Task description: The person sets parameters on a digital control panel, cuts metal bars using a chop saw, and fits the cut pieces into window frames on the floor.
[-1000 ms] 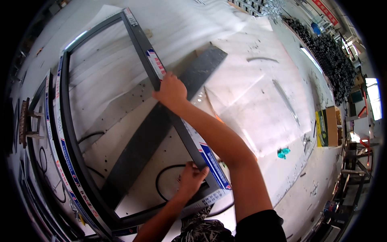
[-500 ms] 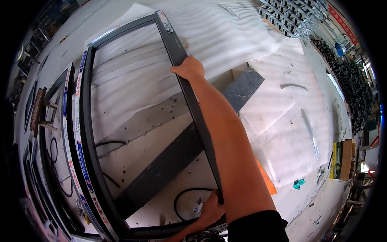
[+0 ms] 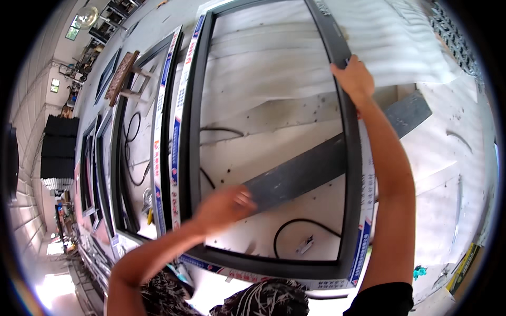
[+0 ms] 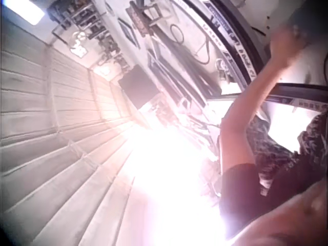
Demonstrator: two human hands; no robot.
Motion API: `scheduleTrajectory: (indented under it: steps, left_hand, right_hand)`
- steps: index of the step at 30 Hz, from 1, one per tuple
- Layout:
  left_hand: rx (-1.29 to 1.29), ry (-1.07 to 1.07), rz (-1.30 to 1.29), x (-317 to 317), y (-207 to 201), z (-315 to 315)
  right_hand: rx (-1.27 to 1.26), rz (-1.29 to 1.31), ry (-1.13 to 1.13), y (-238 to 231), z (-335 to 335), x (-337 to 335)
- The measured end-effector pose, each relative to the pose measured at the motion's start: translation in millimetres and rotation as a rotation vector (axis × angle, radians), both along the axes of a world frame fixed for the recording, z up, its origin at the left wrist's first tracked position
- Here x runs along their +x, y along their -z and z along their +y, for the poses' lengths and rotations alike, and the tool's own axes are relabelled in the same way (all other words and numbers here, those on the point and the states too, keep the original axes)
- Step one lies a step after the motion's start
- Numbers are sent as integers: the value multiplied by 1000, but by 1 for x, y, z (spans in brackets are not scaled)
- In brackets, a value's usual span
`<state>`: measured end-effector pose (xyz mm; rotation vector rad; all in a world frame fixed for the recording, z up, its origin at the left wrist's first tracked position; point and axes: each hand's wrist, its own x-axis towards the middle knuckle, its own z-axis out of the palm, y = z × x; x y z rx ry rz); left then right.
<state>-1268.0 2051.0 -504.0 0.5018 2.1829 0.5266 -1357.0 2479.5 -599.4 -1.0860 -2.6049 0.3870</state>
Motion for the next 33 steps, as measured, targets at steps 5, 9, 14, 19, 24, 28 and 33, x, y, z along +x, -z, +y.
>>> scheduleTrajectory:
  steps: [5,9,14,19,24,28,33]
  left_hand:
    - [-251,18,559,-45,-44,-155]
    - [-313,-26,481,-16,-16,-253]
    - [-185,-196,268,21,20,-273]
    - [-238,-262,322,31,26,-266]
    - [7,-266,111,63,40,-247]
    - [110,-365,6,73,35,-224]
    - [110,-458,-4,87,50,-221]
  right_hand:
    - [44,35,-47,-14,-36,24]
    - [153,15,-35,-2,-54,53]
    - [356,-14,-33,0,-104,108]
    - [58,75,-493,0,-248,169]
    - [-1018,-66,-596,-14,-421,208]
    - [-1323,35,-262,5,-476,211]
    - [-971,-4,-322,-1,-485,208]
